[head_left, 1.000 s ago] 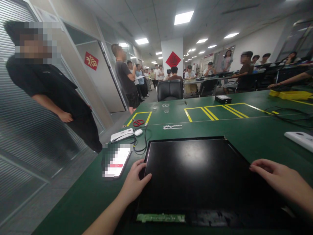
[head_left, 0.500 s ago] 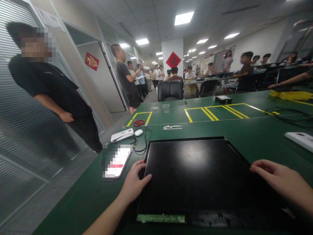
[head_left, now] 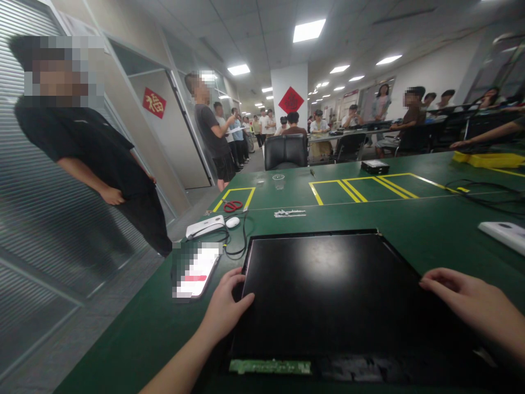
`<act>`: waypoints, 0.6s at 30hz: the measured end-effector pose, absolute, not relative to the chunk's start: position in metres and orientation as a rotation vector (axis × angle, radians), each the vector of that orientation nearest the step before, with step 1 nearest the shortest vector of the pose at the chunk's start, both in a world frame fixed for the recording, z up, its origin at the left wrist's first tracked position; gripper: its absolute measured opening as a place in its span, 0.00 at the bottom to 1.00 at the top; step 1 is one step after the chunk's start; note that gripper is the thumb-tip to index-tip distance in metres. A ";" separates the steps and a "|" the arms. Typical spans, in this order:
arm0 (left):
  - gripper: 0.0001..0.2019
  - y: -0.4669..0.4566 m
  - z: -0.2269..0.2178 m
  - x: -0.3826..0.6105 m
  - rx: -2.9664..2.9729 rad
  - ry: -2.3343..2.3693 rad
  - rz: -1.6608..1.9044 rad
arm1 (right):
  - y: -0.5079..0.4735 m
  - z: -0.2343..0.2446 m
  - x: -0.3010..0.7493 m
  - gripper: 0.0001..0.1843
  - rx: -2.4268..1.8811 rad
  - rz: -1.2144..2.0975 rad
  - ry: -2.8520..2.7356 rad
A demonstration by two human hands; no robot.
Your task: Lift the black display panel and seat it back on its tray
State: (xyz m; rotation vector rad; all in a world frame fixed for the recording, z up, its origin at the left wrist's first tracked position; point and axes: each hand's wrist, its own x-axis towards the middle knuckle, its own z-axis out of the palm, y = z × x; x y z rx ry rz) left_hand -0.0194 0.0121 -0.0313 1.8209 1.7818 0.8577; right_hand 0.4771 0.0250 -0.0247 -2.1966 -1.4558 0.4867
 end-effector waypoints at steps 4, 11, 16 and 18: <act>0.19 0.013 -0.033 -0.019 1.839 1.797 0.851 | 0.026 -0.027 0.480 0.26 -2.169 0.486 -1.464; 0.17 0.012 -0.032 -0.018 1.880 1.816 0.823 | 0.027 -0.031 0.482 0.26 -2.173 0.456 -1.482; 0.19 0.012 -0.030 -0.018 1.923 1.825 0.776 | 0.027 -0.030 0.481 0.26 -2.167 0.465 -1.470; 0.20 0.010 -0.029 -0.017 1.945 1.819 0.746 | 0.027 -0.030 0.481 0.26 -2.168 0.464 -1.469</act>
